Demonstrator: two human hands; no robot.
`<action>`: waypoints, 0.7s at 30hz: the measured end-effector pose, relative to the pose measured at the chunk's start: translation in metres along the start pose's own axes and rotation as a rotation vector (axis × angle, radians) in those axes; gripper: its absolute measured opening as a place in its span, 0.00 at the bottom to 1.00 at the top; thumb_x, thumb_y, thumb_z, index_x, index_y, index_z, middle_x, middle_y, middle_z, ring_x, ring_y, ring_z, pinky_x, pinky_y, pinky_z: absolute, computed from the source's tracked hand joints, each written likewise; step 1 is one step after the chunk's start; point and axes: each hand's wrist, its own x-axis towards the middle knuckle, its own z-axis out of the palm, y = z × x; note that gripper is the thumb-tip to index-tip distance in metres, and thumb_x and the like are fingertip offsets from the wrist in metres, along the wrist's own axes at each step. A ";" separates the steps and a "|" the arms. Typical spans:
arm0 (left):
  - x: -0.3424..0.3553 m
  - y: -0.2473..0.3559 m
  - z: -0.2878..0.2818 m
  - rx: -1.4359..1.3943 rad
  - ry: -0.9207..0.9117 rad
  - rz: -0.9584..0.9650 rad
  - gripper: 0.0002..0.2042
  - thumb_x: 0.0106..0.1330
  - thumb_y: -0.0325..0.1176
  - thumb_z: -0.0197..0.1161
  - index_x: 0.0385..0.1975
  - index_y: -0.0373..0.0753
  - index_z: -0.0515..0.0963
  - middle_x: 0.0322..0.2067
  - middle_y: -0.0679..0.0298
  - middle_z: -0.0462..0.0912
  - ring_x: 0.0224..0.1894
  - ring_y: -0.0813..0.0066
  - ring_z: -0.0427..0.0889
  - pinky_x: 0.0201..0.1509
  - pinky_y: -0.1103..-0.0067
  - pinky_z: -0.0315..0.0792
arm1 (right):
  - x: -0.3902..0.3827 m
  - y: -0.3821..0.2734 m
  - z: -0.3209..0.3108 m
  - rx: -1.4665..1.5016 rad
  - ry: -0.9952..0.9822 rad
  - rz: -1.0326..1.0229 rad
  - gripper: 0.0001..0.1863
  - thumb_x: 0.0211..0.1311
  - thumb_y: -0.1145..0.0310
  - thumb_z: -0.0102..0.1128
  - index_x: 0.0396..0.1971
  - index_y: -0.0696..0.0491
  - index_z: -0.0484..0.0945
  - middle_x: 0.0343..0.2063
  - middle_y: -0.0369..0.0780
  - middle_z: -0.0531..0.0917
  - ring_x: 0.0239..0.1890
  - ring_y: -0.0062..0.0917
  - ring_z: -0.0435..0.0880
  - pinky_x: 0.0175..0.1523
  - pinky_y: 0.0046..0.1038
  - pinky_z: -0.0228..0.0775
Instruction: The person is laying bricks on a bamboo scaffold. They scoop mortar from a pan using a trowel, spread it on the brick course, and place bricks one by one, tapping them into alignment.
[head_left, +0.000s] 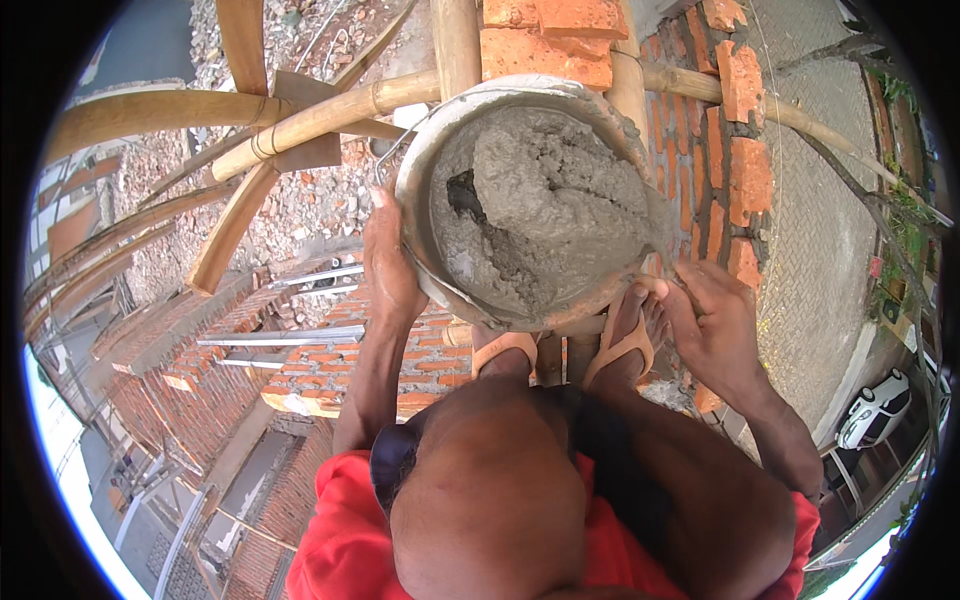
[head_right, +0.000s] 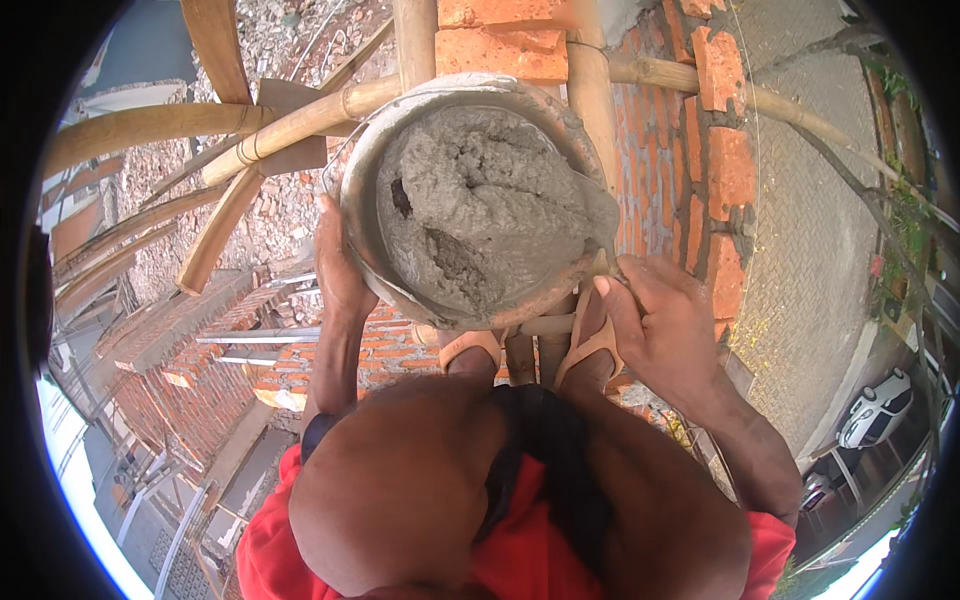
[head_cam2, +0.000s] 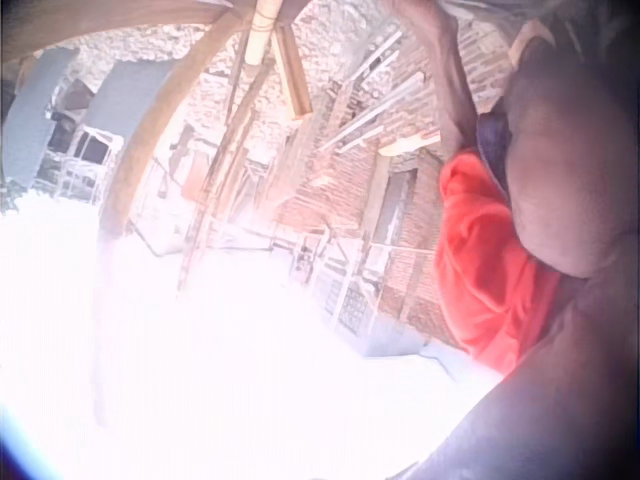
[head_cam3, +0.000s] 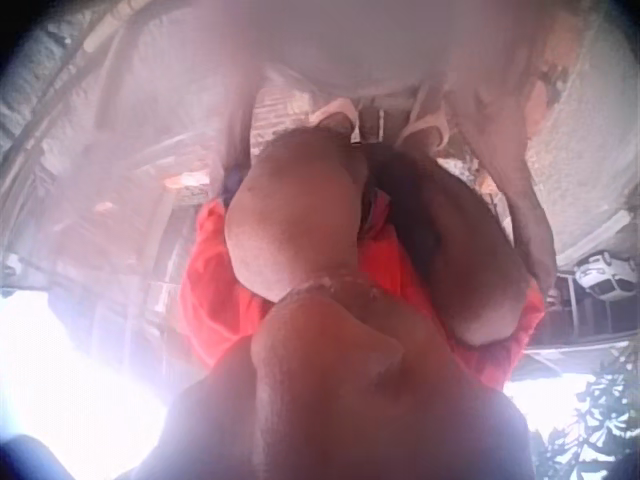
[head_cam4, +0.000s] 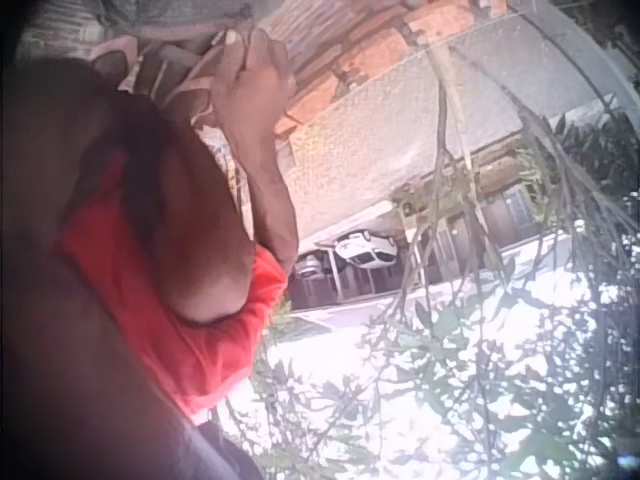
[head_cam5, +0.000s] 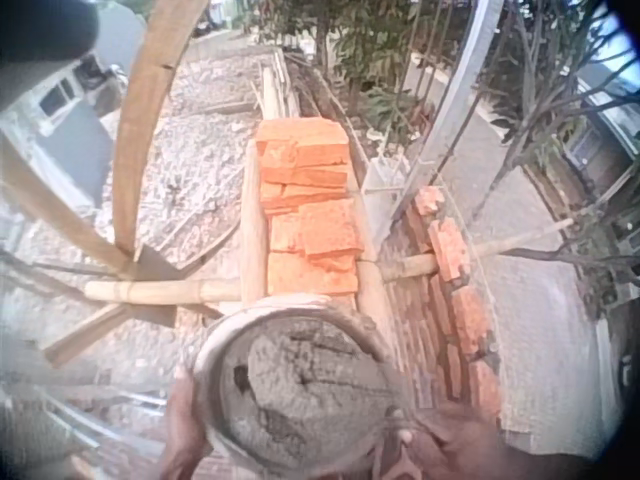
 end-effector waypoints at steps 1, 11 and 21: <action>0.000 -0.001 0.002 -0.041 0.002 0.008 0.31 0.83 0.56 0.43 0.67 0.32 0.70 0.56 0.53 0.79 0.56 0.67 0.79 0.61 0.68 0.75 | 0.004 0.000 0.006 -0.135 0.104 -0.079 0.12 0.68 0.69 0.66 0.43 0.63 0.82 0.31 0.45 0.81 0.31 0.37 0.83 0.36 0.37 0.74; -0.017 0.002 0.047 0.014 0.015 0.058 0.30 0.83 0.54 0.47 0.64 0.30 0.72 0.54 0.56 0.79 0.53 0.71 0.77 0.58 0.70 0.74 | -0.006 0.014 -0.011 -0.347 0.227 0.017 0.14 0.67 0.72 0.64 0.47 0.65 0.80 0.35 0.49 0.80 0.33 0.46 0.85 0.37 0.43 0.79; -0.017 0.001 0.051 0.044 -0.028 0.134 0.28 0.82 0.54 0.47 0.64 0.32 0.71 0.53 0.55 0.80 0.52 0.67 0.81 0.56 0.68 0.79 | 0.003 0.009 0.038 0.057 -0.171 0.109 0.17 0.73 0.66 0.56 0.28 0.65 0.77 0.26 0.56 0.79 0.30 0.53 0.82 0.39 0.51 0.71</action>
